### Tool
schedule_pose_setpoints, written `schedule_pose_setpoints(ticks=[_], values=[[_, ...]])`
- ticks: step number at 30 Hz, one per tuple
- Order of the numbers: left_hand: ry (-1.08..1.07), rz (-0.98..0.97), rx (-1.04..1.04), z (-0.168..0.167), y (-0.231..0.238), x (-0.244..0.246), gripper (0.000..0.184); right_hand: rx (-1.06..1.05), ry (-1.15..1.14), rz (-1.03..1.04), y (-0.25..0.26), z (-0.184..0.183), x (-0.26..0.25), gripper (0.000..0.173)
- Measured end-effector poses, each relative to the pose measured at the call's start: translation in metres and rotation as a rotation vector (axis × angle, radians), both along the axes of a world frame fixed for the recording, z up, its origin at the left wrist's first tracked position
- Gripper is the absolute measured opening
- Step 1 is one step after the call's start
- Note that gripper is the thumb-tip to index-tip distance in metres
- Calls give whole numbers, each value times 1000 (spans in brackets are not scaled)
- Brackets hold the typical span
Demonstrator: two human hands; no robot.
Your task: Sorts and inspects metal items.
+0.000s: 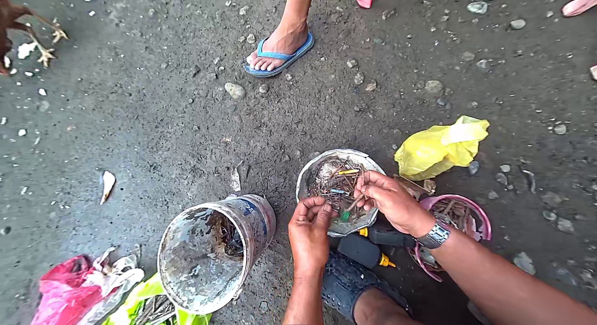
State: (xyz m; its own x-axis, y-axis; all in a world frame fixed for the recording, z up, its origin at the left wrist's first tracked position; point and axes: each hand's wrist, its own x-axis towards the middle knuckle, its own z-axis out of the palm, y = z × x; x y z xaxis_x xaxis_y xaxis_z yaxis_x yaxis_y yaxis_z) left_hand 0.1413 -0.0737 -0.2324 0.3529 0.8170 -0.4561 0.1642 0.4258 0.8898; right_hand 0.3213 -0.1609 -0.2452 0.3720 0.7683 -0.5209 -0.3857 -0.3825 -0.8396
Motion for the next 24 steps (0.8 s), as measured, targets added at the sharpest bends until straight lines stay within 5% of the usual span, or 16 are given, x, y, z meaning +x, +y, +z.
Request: schedule_pose_setpoints(ticks=[8, 24], values=[[-230, 289, -502, 38, -2, 1, 18, 26, 314, 10, 0, 6, -15, 21], [-422, 344, -690, 44, 3, -8, 41, 102, 330, -14, 1, 13, -8, 25]])
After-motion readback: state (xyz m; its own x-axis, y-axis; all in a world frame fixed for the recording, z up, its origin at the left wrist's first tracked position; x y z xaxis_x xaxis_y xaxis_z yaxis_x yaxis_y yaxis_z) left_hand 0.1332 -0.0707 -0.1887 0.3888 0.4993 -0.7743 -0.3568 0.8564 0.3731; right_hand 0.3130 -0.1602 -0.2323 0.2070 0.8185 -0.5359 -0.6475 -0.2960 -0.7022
